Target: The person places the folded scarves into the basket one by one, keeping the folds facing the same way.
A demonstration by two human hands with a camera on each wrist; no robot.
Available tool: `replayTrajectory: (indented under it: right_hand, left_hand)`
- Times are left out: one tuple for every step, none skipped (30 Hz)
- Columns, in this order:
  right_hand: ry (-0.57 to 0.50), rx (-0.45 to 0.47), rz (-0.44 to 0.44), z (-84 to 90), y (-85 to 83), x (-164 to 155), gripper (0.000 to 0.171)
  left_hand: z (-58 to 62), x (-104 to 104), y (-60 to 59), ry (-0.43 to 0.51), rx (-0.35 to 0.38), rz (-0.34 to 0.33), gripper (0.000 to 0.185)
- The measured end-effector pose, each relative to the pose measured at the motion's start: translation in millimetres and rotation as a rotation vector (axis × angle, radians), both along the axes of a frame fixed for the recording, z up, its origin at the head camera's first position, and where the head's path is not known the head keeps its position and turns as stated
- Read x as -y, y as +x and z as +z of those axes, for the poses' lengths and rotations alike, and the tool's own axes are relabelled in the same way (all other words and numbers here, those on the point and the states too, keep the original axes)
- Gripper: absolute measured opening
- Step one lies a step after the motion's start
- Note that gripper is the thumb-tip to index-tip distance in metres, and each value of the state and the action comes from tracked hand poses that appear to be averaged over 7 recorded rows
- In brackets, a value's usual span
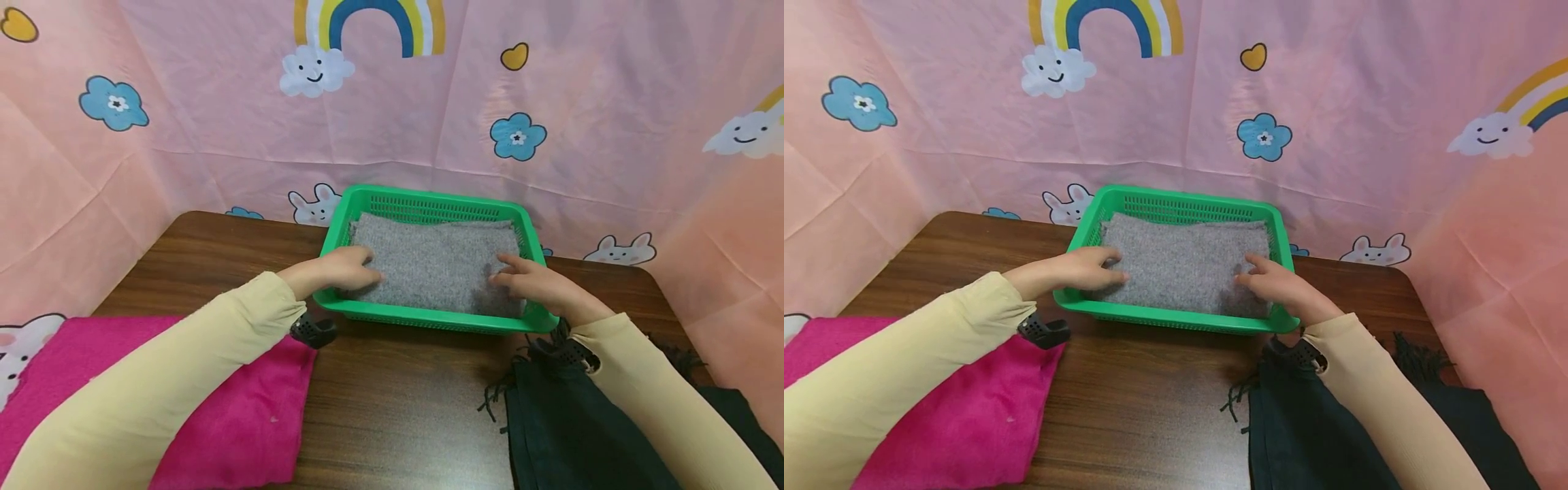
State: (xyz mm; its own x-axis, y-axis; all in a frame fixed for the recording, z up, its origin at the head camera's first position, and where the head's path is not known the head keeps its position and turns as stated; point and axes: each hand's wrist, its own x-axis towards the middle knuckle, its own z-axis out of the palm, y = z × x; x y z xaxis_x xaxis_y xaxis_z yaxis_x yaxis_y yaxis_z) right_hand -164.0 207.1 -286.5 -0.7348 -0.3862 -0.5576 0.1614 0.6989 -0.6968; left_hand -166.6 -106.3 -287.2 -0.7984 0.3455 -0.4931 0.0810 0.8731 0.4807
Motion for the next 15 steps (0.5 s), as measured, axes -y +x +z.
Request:
replayTrajectory:
  right_hand:
    - [-0.007, -0.002, 0.001, 0.6, 1.5, -0.3, 0.074]
    - [-0.013, -0.007, -0.001, 1.2, 3.2, -0.4, 0.074]
    - [-0.017, -0.011, -0.006, 1.6, 4.9, -0.3, 0.074]
    - [-0.018, -0.017, -0.011, 1.9, 6.7, -0.2, 0.074]
    - [-0.021, -0.026, -0.014, 2.3, 8.5, -0.3, 0.074]
    - [-0.017, -0.039, -0.015, 2.3, 10.3, -0.4, 0.073]
    - [-0.012, -0.054, -0.017, 2.0, 12.2, -0.1, 0.072]
    - [-0.008, -0.07, -0.022, 1.2, 14.3, 0.5, 0.071]
    - [-0.002, -0.088, -0.024, 0.6, 16.3, 0.8, 0.07]
    - [-0.002, -0.108, -0.025, -0.1, 18.6, 0.6, 0.069]
    - [-0.002, -0.13, -0.028, -0.8, 21.2, 0.8, 0.068]
    - [-0.001, -0.154, -0.034, -1.8, 24.0, 1.0, 0.066]
    - [-0.005, -0.179, -0.04, -2.2, 27.1, 0.9, 0.065]
    - [-0.01, -0.209, -0.044, -2.7, 30.4, 0.9, 0.063]
    - [-0.021, -0.237, -0.049, -3.0, 33.9, 0.9, 0.062]
  left_hand:
    - [-0.1, 0.6, 0.3, 0.001, -0.007, 0.001, 0.059]
    - [0.1, 1.5, 0.9, 0.001, -0.017, 0.002, 0.058]
    - [0.5, 2.6, 1.8, 0.003, -0.029, 0.002, 0.058]
    - [0.3, 4.0, 2.8, 0.009, -0.045, 0.001, 0.057]
    - [0.3, 5.6, 4.3, 0.019, -0.072, -0.003, 0.056]
    - [1.1, 7.4, 6.7, 0.035, -0.102, -0.007, 0.054]
    - [0.5, 9.5, 9.0, 0.054, -0.135, -0.007, 0.053]
    - [0.1, 11.3, 12.2, 0.076, -0.172, -0.008, 0.05]
    - [-0.5, 12.9, 15.5, 0.103, -0.214, -0.007, 0.048]
    - [-1.3, 14.4, 19.1, 0.13, -0.261, -0.004, 0.046]
    - [-1.8, 15.9, 22.9, 0.156, -0.306, 0.002, 0.043]
    - [-2.2, 17.4, 26.7, 0.178, -0.346, 0.01, 0.04]
    - [-3.3, 19.0, 30.0, 0.198, -0.379, 0.022, 0.038]
    - [-3.3, 20.7, 33.8, 0.214, -0.413, 0.028, 0.035]
    - [-3.3, 22.6, 37.2, 0.226, -0.447, 0.034, 0.033]
